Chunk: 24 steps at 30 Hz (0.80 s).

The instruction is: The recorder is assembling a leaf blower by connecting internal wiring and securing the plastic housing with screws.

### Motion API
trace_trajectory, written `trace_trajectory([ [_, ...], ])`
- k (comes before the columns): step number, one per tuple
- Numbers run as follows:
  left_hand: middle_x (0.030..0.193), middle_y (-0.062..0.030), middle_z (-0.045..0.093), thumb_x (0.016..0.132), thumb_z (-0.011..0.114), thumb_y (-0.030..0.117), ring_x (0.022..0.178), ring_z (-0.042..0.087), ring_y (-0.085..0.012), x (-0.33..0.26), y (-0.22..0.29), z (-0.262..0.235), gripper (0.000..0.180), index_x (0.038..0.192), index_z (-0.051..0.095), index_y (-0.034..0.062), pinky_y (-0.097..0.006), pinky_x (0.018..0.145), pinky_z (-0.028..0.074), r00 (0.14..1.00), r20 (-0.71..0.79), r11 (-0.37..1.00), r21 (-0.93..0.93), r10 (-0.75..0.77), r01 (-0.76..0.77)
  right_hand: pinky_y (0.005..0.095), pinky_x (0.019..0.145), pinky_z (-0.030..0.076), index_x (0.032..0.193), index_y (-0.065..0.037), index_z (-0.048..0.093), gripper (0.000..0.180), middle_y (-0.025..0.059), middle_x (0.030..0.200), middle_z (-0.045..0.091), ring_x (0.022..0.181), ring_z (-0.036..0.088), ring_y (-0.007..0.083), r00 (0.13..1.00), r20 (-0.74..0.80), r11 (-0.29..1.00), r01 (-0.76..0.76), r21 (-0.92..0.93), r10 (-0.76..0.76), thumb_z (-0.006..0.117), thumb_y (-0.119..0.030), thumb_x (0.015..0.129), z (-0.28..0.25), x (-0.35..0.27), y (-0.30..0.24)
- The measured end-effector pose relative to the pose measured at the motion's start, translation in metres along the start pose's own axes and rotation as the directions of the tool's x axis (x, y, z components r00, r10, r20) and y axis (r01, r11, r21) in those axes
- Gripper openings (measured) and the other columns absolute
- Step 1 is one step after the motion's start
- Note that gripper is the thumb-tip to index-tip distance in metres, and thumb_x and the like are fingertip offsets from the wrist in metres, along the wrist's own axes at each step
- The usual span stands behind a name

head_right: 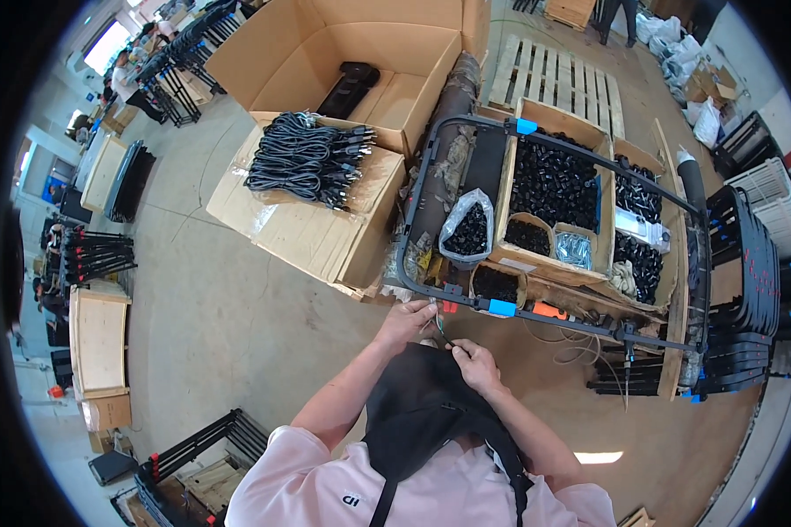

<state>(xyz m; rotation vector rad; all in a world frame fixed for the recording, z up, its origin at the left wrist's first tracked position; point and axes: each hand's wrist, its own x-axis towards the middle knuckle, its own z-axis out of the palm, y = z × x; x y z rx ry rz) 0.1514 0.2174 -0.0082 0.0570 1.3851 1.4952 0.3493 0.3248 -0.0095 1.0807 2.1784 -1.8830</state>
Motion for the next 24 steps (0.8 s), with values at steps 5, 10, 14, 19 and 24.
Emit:
trace_trajectory([
  [5, 0.084, 0.0033, 0.068, 0.105, 0.069, 0.029, 0.071, 0.055, -0.0055, 0.009, 0.002, -0.012, 0.026, 0.110, 0.077, 0.0052, -0.024, 0.064, 0.046, 1.000, 0.012, 0.990, 0.137, -0.025, 0.023, 0.0285, 0.085, 0.051, 0.120, -0.001, 0.073, 0.028, 0.0058, 0.100, 0.074, 0.092, 0.065, 0.0126, 1.000, 0.027, 0.999, 0.014, -0.029, -0.013, 0.058, -0.018, 0.106, 0.006, 0.001, -0.011],
  [10, 0.075, 0.0055, 0.059, 0.106, 0.066, 0.033, 0.067, 0.047, -0.0054, 0.014, 0.010, -0.013, 0.031, 0.104, 0.079, 0.0055, -0.027, 0.058, 0.037, 0.999, -0.012, 0.971, 0.235, -0.051, 0.053, 0.0287, 0.080, 0.050, 0.121, -0.003, 0.074, 0.028, 0.0036, 0.095, 0.071, 0.087, 0.061, 0.0122, 0.998, -0.010, 0.996, 0.069, 0.060, -0.069, 0.058, -0.020, 0.106, 0.015, 0.006, -0.015],
  [14, 0.072, 0.0059, 0.056, 0.106, 0.066, 0.034, 0.066, 0.046, -0.0058, 0.007, 0.012, -0.006, 0.031, 0.104, 0.079, 0.0058, -0.027, 0.058, 0.036, 0.996, -0.045, 0.963, 0.256, -0.075, 0.084, 0.0292, 0.083, 0.050, 0.121, -0.003, 0.074, 0.028, 0.0036, 0.096, 0.071, 0.090, 0.061, 0.0126, 0.999, 0.009, 0.997, 0.038, 0.062, -0.038, 0.058, -0.019, 0.105, 0.014, 0.009, -0.016],
  [19, 0.076, 0.0043, 0.060, 0.103, 0.069, 0.029, 0.070, 0.049, -0.0066, 0.001, 0.001, -0.002, 0.026, 0.101, 0.079, 0.0049, -0.027, 0.062, 0.039, 0.986, -0.161, 0.985, 0.169, 0.043, -0.016, 0.0308, 0.088, 0.050, 0.121, -0.006, 0.074, 0.029, 0.0044, 0.099, 0.073, 0.094, 0.064, 0.0141, 0.999, -0.011, 0.998, 0.046, 0.031, -0.046, 0.057, -0.024, 0.106, 0.016, 0.009, -0.022],
  [24, 0.085, 0.0027, 0.066, 0.102, 0.068, 0.023, 0.078, 0.055, -0.0069, 0.003, -0.002, 0.000, 0.023, 0.102, 0.078, 0.0016, -0.026, 0.070, 0.044, 0.973, -0.204, 0.986, 0.146, 0.109, -0.080, 0.0332, 0.092, 0.051, 0.121, -0.010, 0.075, 0.031, 0.0066, 0.105, 0.076, 0.099, 0.068, 0.0176, 1.000, 0.017, 0.999, 0.014, -0.030, -0.013, 0.057, -0.030, 0.105, 0.021, 0.011, -0.029],
])
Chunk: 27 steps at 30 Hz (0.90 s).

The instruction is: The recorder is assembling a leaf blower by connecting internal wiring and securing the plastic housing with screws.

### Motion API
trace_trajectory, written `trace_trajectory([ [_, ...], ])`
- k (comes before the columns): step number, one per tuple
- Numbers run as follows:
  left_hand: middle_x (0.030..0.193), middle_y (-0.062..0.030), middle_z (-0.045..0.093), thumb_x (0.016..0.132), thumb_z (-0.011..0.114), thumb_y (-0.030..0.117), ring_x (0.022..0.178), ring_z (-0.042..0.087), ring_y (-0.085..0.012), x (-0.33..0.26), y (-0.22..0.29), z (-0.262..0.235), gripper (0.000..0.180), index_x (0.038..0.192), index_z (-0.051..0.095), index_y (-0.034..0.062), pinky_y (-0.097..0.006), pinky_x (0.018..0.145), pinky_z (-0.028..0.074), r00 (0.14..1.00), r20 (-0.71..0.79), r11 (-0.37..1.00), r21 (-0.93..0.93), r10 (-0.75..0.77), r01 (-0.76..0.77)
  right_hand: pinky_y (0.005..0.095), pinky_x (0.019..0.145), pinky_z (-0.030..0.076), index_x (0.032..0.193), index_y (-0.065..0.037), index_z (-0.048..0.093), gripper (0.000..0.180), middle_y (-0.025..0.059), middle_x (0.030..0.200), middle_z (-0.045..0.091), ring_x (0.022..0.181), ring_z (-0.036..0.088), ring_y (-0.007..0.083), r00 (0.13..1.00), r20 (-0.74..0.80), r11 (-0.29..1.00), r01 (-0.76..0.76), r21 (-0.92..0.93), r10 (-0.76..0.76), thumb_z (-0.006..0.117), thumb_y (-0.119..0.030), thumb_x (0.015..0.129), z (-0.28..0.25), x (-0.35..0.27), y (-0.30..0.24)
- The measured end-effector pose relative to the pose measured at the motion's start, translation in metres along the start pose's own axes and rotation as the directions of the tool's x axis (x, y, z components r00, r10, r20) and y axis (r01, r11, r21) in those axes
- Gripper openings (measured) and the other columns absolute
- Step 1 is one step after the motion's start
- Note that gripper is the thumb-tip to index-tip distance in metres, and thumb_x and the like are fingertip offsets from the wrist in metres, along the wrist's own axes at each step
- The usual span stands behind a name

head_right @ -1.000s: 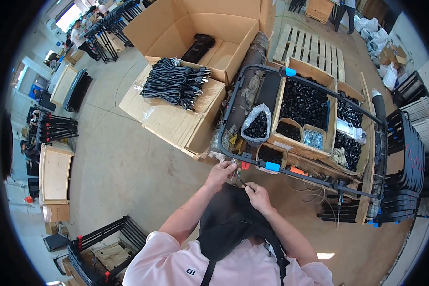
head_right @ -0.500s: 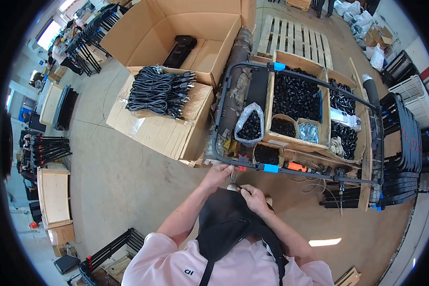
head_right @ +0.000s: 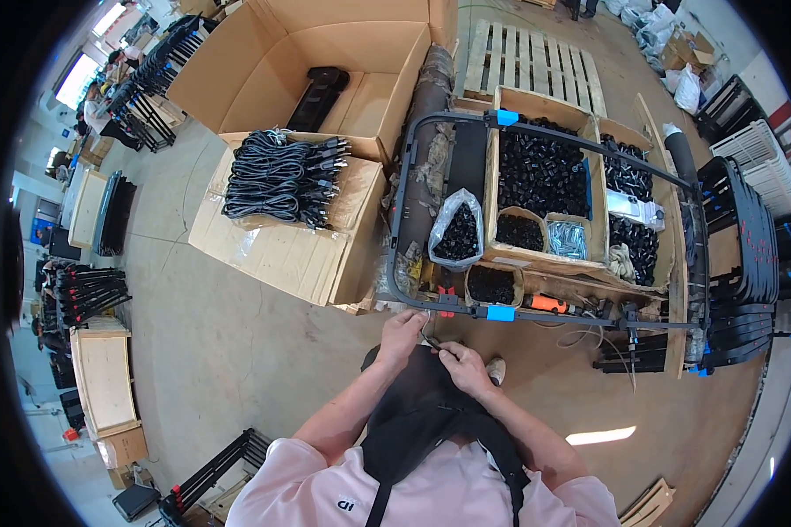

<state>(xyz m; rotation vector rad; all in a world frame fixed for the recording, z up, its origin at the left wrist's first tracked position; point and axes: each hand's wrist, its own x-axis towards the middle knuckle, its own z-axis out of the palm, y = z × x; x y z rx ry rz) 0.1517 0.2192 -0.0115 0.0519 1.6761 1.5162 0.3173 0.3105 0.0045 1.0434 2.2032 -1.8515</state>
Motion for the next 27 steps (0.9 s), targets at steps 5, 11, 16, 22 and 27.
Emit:
trace_trajectory([
  [5, 0.095, -0.0009, 0.072, 0.103, 0.067, 0.022, 0.090, 0.061, -0.0097, 0.003, 0.007, 0.008, 0.024, 0.104, 0.076, -0.0001, -0.027, 0.083, 0.047, 0.984, -0.016, 0.984, 0.003, -0.179, 0.179, 0.0307, 0.088, 0.051, 0.121, -0.009, 0.075, 0.031, 0.0036, 0.100, 0.074, 0.093, 0.067, 0.0144, 0.999, -0.044, 1.000, 0.017, 0.013, -0.016, 0.058, -0.029, 0.105, 0.002, 0.006, 0.007],
  [11, 0.104, -0.0085, 0.071, 0.103, 0.067, 0.028, 0.089, 0.067, -0.0167, -0.008, -0.021, -0.017, 0.032, 0.118, 0.070, -0.0008, -0.033, 0.080, 0.055, 0.951, -0.064, 0.922, 0.274, 0.302, -0.274, 0.0272, 0.077, 0.052, 0.123, 0.001, 0.068, 0.030, 0.0051, 0.088, 0.069, 0.080, 0.064, 0.0111, 0.987, 0.076, 0.913, -0.160, 0.376, 0.142, 0.056, -0.021, 0.107, 0.006, 0.015, -0.005],
  [16, 0.129, -0.0139, 0.067, 0.109, 0.056, 0.038, 0.120, 0.064, -0.0229, -0.031, -0.049, -0.046, 0.051, 0.142, 0.056, -0.0002, -0.036, 0.105, 0.049, 0.993, 0.117, 0.969, 0.240, 0.022, -0.050, 0.0314, 0.082, 0.055, 0.121, 0.003, 0.066, 0.028, 0.0079, 0.093, 0.073, 0.082, 0.068, 0.0153, 0.996, 0.074, 0.946, -0.068, 0.316, 0.047, 0.054, -0.019, 0.108, 0.007, 0.027, -0.014],
  [22, 0.122, -0.0180, 0.068, 0.112, 0.052, 0.035, 0.117, 0.065, -0.0287, -0.040, -0.073, -0.038, 0.038, 0.128, 0.064, 0.0026, -0.039, 0.104, 0.050, 0.815, 0.579, 0.813, 0.461, 0.028, -0.356, 0.0363, 0.089, 0.056, 0.118, 0.002, 0.069, 0.028, 0.0137, 0.102, 0.077, 0.093, 0.073, 0.0225, 0.999, 0.038, 0.996, -0.019, 0.087, 0.016, 0.056, -0.020, 0.106, 0.008, 0.030, -0.037],
  [27, 0.101, -0.0139, 0.067, 0.110, 0.054, 0.034, 0.097, 0.066, -0.0275, -0.046, -0.071, -0.050, 0.033, 0.110, 0.065, 0.0033, -0.040, 0.091, 0.053, 0.854, 0.514, 0.891, 0.348, 0.078, -0.291, 0.0476, 0.091, 0.055, 0.103, -0.004, 0.078, 0.023, 0.0167, 0.107, 0.075, 0.101, 0.068, 0.0391, 0.949, -0.034, 0.803, 0.245, -0.544, -0.313, 0.064, -0.021, 0.098, -0.033, 0.021, -0.121],
])
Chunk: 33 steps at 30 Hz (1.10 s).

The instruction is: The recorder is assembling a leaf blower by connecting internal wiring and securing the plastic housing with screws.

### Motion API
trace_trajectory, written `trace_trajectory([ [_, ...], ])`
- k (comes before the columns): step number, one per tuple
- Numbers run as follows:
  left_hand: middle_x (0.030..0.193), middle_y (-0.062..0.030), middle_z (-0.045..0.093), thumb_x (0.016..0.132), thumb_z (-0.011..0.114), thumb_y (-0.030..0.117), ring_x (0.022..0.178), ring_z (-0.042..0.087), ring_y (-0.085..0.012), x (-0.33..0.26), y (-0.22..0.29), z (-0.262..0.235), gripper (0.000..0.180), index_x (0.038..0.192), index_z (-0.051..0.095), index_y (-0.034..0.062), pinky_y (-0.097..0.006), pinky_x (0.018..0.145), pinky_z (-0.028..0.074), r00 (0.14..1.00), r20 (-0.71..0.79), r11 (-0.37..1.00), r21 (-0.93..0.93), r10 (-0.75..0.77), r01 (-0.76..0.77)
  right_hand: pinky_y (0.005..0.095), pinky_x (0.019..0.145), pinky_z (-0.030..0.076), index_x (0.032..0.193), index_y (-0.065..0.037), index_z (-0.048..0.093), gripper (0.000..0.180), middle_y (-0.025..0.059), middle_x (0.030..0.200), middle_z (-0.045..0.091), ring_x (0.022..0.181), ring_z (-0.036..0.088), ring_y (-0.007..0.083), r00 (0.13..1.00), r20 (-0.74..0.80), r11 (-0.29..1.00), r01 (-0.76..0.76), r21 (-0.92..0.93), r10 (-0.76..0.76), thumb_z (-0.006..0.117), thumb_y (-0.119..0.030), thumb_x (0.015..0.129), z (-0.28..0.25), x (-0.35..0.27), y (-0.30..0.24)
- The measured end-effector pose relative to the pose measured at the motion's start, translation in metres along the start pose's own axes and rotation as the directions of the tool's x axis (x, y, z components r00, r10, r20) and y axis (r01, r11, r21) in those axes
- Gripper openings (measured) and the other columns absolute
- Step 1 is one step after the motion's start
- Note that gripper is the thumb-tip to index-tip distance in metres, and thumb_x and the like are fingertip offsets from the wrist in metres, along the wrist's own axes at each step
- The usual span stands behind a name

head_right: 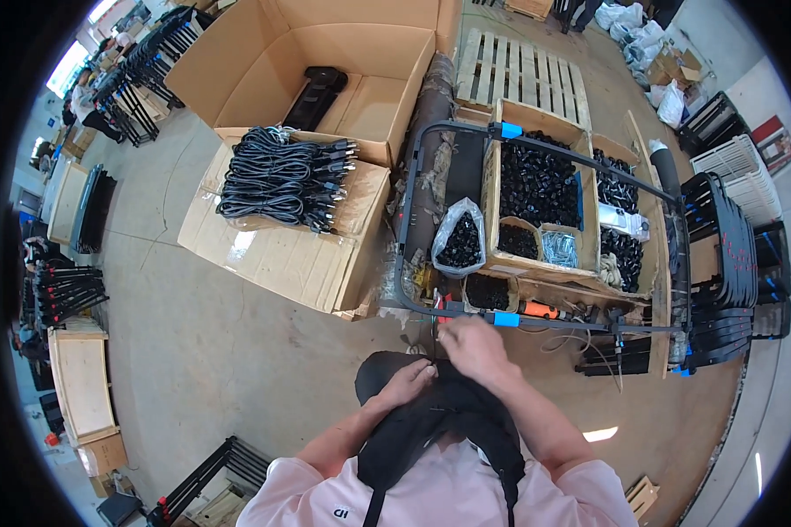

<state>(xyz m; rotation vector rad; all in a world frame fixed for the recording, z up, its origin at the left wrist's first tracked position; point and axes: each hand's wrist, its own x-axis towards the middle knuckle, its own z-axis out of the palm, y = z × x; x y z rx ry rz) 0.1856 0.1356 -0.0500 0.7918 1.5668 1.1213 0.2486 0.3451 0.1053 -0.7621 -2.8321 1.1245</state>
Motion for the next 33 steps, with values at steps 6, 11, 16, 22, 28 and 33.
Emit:
trace_trajectory([
  [6, 0.094, -0.0118, 0.065, 0.112, 0.046, 0.035, 0.093, 0.064, -0.0226, -0.014, -0.010, -0.009, 0.036, 0.107, 0.064, 0.0042, -0.037, 0.090, 0.052, 0.985, -0.145, 0.995, 0.006, -0.096, 0.098, 0.0437, 0.085, 0.054, 0.098, -0.002, 0.080, 0.037, 0.0175, 0.092, 0.076, 0.090, 0.070, 0.0365, 0.891, 0.320, 0.943, -0.270, -0.195, 0.321, 0.066, -0.036, 0.099, -0.025, 0.097, 0.027],
  [11, 0.092, -0.0097, 0.066, 0.112, 0.048, 0.033, 0.091, 0.065, -0.0206, -0.024, -0.001, -0.007, 0.033, 0.109, 0.067, 0.0050, -0.037, 0.087, 0.053, 0.954, -0.252, 0.986, -0.085, -0.162, 0.145, 0.0383, 0.076, 0.053, 0.097, 0.000, 0.079, 0.041, 0.0117, 0.083, 0.074, 0.077, 0.068, 0.0238, 0.824, 0.542, 0.961, -0.258, 0.103, 0.163, 0.069, -0.039, 0.099, 0.013, 0.126, 0.062],
  [16, 0.095, -0.0059, 0.068, 0.112, 0.049, 0.032, 0.090, 0.064, -0.0183, -0.031, 0.025, -0.001, 0.032, 0.116, 0.069, 0.0066, -0.034, 0.087, 0.053, 0.946, -0.188, 0.947, -0.239, -0.264, 0.217, 0.0344, 0.073, 0.052, 0.093, -0.001, 0.080, 0.034, 0.0055, 0.078, 0.071, 0.074, 0.065, 0.0153, 0.873, 0.396, 0.730, -0.466, 0.501, 0.286, 0.070, -0.033, 0.099, 0.031, 0.120, 0.086],
  [22, 0.091, -0.0038, 0.065, 0.112, 0.052, 0.029, 0.084, 0.061, -0.0135, -0.040, 0.042, 0.014, 0.031, 0.123, 0.069, 0.0070, -0.032, 0.081, 0.053, 0.928, -0.338, 0.983, -0.143, -0.154, 0.111, 0.0332, 0.068, 0.051, 0.093, 0.003, 0.078, 0.036, 0.0068, 0.080, 0.073, 0.071, 0.065, 0.0156, 0.910, 0.414, 0.872, -0.213, 0.440, 0.013, 0.068, -0.032, 0.099, 0.028, 0.128, 0.083],
  [28, 0.081, -0.0018, 0.062, 0.112, 0.052, 0.025, 0.072, 0.058, -0.0119, -0.011, 0.091, 0.017, 0.027, 0.122, 0.069, 0.0056, -0.031, 0.071, 0.052, 0.812, -0.461, 0.934, -0.195, -0.357, 0.300, 0.0236, 0.052, 0.045, 0.092, -0.006, 0.069, 0.033, 0.0016, 0.074, 0.062, 0.060, 0.060, 0.0106, 0.863, 0.264, 0.252, -0.396, 0.883, 0.430, 0.061, -0.034, 0.108, 0.021, 0.143, 0.124],
  [33, 0.086, -0.0067, 0.071, 0.111, 0.051, 0.023, 0.079, 0.069, -0.0178, 0.042, 0.098, 0.016, 0.027, 0.119, 0.068, 0.0036, -0.034, 0.076, 0.057, 0.760, -0.554, 0.937, -0.125, -0.339, 0.327, 0.0260, 0.045, 0.037, 0.090, -0.006, 0.067, 0.034, 0.0001, 0.072, 0.060, 0.052, 0.054, 0.0086, 0.931, 0.067, 0.348, -0.200, 0.916, 0.360, 0.060, -0.034, 0.109, 0.007, 0.173, 0.099],
])
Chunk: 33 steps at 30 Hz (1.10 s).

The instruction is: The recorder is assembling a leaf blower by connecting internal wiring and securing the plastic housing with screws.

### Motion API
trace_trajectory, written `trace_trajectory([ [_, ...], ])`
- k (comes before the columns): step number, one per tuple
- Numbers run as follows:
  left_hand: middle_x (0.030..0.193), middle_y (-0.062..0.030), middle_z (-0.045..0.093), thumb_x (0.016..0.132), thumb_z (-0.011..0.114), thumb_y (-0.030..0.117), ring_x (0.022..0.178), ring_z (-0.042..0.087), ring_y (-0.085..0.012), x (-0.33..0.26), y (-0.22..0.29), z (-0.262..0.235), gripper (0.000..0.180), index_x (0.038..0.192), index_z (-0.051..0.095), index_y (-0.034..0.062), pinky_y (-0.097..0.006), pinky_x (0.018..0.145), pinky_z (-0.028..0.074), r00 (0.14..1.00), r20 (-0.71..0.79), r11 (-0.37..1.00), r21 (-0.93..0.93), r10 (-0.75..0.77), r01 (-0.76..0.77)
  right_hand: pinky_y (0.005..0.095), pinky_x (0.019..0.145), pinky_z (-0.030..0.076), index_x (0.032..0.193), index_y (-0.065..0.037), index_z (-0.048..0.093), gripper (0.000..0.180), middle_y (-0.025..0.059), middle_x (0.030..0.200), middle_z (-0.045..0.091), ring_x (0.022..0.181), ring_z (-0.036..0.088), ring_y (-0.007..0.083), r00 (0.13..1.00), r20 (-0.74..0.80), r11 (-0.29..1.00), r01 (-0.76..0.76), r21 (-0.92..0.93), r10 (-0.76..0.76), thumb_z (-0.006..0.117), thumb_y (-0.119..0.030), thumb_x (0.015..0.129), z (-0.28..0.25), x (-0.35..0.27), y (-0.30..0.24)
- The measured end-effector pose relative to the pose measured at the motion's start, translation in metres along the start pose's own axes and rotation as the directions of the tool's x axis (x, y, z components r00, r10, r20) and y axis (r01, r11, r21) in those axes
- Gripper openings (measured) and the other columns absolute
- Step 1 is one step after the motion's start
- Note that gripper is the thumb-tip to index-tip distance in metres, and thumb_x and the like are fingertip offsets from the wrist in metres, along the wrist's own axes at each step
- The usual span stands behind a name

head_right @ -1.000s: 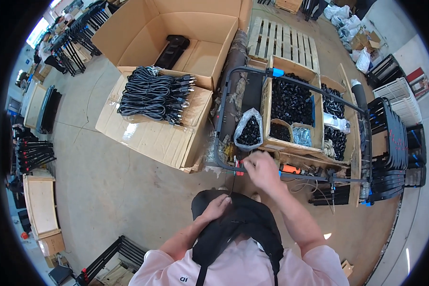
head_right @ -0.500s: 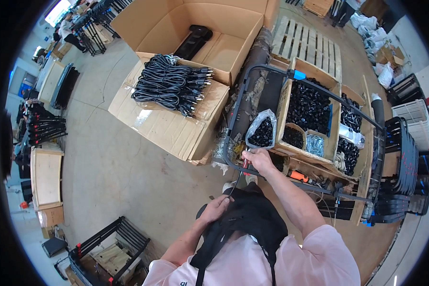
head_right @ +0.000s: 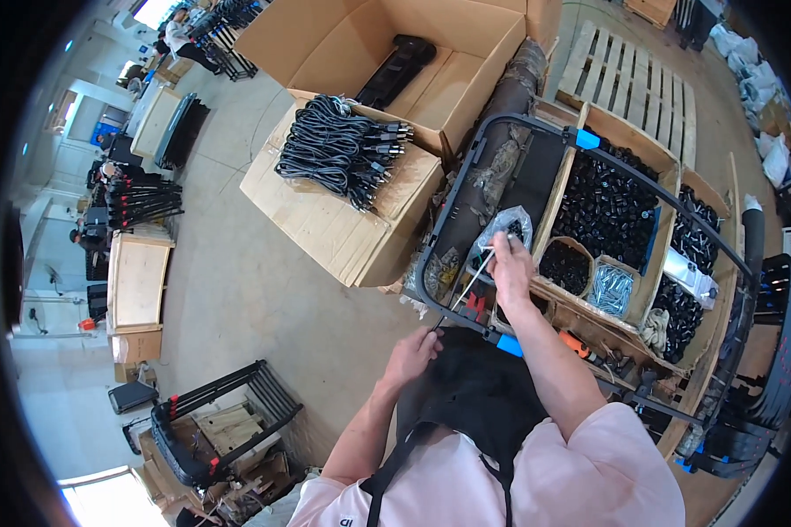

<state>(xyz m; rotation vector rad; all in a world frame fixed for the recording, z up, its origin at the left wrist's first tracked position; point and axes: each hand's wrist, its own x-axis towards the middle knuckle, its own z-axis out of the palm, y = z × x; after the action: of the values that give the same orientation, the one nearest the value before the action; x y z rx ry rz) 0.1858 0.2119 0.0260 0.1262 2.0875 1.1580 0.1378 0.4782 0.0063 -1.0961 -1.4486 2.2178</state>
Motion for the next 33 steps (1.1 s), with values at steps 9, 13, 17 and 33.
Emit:
trace_trajectory([
  [9, 0.108, -0.0117, 0.079, 0.111, 0.053, 0.023, 0.105, 0.075, -0.0206, 0.045, 0.015, -0.011, 0.030, 0.124, 0.068, 0.0011, -0.035, 0.090, 0.058, 0.942, 0.310, 0.991, -0.001, 0.124, -0.130, 0.0245, 0.040, 0.038, 0.098, -0.003, 0.062, 0.030, 0.0079, 0.079, 0.068, 0.047, 0.054, 0.0102, 0.990, 0.060, 0.989, 0.122, 0.086, -0.127, 0.054, -0.029, 0.111, 0.007, 0.060, -0.046],
  [13, 0.109, -0.0099, 0.079, 0.111, 0.053, 0.022, 0.103, 0.074, -0.0192, 0.057, 0.008, -0.021, 0.031, 0.128, 0.068, 0.0007, -0.034, 0.092, 0.058, 0.910, 0.395, 0.992, -0.061, 0.124, -0.109, 0.0292, 0.047, 0.047, 0.118, 0.004, 0.066, 0.036, 0.0090, 0.088, 0.071, 0.054, 0.061, 0.0138, 0.981, 0.163, 0.927, 0.159, -0.339, -0.109, 0.068, -0.028, 0.101, 0.006, 0.045, -0.067],
  [17, 0.107, -0.0108, 0.079, 0.111, 0.055, 0.023, 0.095, 0.074, -0.0191, 0.066, -0.007, -0.022, 0.033, 0.128, 0.069, -0.0007, -0.033, 0.090, 0.058, 0.871, 0.465, 0.978, -0.197, 0.158, -0.072, 0.0323, 0.054, 0.044, 0.088, 0.000, 0.068, 0.041, 0.0004, 0.070, 0.059, 0.060, 0.052, 0.0105, 0.970, 0.202, 0.768, 0.025, -0.640, 0.138, 0.070, -0.040, 0.100, -0.007, 0.011, -0.043],
  [33, 0.106, -0.0093, 0.079, 0.112, 0.053, 0.022, 0.085, 0.073, -0.0118, 0.052, -0.011, -0.008, 0.026, 0.118, 0.067, 0.0008, -0.024, 0.075, 0.052, 0.917, 0.397, 0.893, -0.426, 0.036, 0.149, 0.0422, 0.067, 0.051, 0.091, 0.001, 0.071, 0.036, 0.0130, 0.069, 0.068, 0.067, 0.067, 0.0262, 0.954, 0.288, 0.673, 0.270, -0.688, -0.089, 0.067, -0.034, 0.098, 0.046, 0.011, 0.008],
])
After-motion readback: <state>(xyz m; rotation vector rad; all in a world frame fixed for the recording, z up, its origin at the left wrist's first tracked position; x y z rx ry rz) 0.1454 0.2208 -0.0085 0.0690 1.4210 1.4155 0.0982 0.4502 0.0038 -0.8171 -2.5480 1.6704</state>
